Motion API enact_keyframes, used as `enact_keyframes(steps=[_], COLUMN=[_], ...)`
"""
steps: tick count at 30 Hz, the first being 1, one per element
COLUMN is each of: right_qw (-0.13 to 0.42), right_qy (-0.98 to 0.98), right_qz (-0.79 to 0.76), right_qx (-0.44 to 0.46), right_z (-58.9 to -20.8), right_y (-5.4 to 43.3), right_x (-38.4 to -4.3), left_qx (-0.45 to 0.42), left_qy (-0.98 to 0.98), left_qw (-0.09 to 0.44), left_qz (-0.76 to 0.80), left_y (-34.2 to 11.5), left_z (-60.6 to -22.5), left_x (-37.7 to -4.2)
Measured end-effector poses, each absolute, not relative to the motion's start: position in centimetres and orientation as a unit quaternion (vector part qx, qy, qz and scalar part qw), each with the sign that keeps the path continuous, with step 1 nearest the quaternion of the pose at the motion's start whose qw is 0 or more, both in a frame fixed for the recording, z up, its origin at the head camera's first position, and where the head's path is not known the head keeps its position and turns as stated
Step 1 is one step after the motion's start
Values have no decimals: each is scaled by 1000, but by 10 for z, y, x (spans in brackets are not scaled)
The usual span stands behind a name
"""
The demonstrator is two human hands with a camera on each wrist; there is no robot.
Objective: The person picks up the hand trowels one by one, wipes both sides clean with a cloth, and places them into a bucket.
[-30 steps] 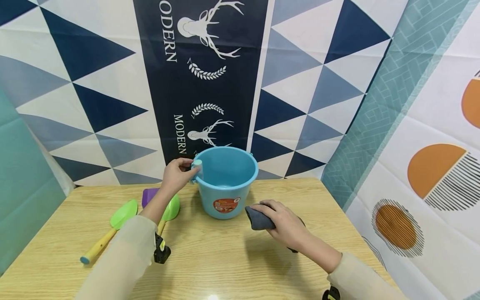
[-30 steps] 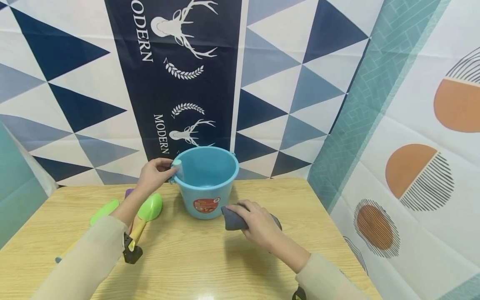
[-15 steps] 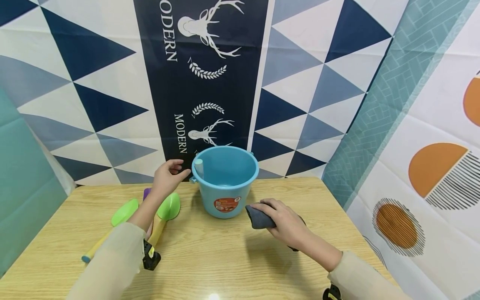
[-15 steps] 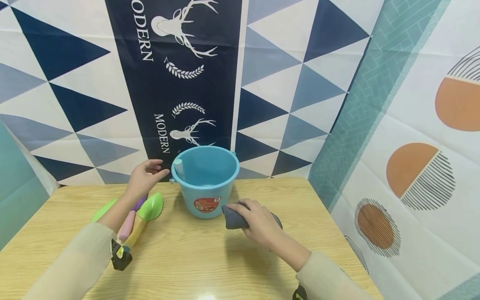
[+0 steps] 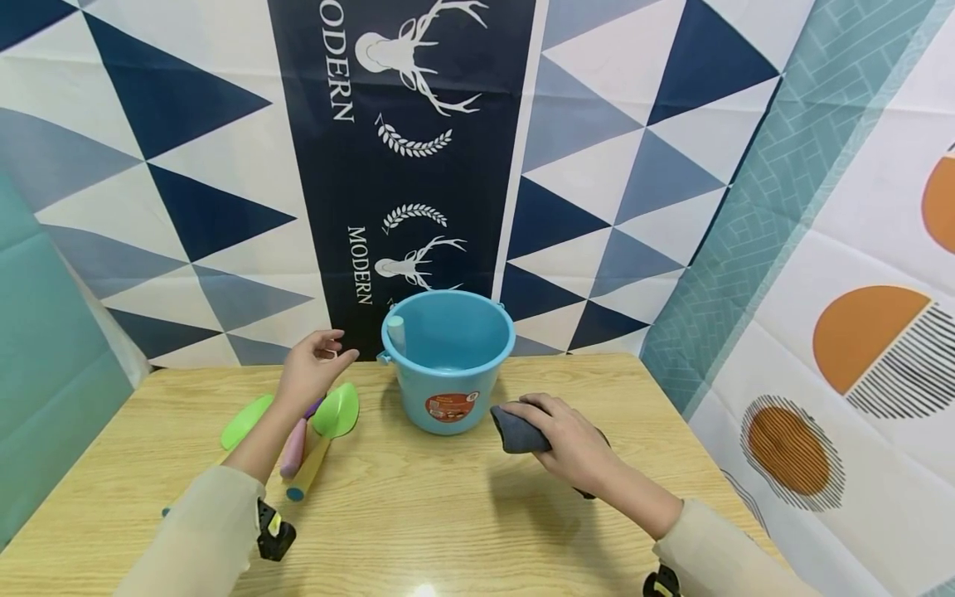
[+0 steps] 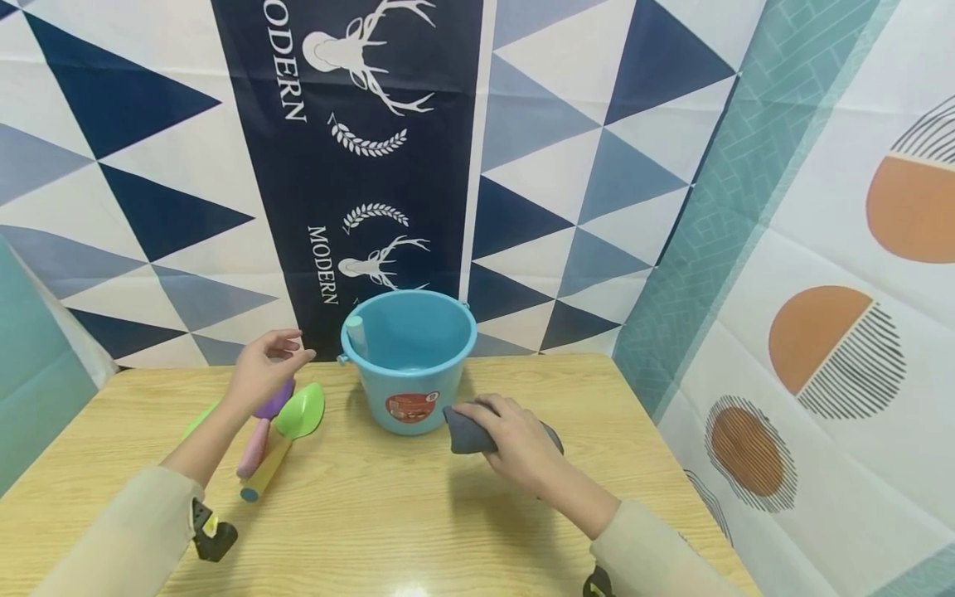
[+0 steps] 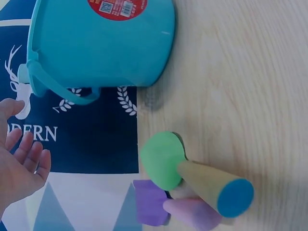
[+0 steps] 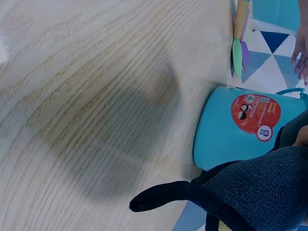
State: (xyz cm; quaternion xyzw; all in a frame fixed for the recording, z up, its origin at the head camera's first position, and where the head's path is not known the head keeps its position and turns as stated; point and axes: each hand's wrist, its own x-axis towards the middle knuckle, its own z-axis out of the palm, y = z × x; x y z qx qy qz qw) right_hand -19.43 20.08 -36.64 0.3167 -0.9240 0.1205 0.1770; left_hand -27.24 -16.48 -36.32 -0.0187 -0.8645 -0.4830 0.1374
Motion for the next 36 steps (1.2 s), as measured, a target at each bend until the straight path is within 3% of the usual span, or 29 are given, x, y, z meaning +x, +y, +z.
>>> enact_keyframes(steps=[36], right_qw=[197], right_qy=[-913], right_qz=[102], right_qx=[343], right_z=[-369], right_y=[200], right_x=[-198], left_qx=[10], left_qy=[-901], left_qw=[42], left_qz=[-431], left_y=[-206], left_z=[-427], left_x=[-211])
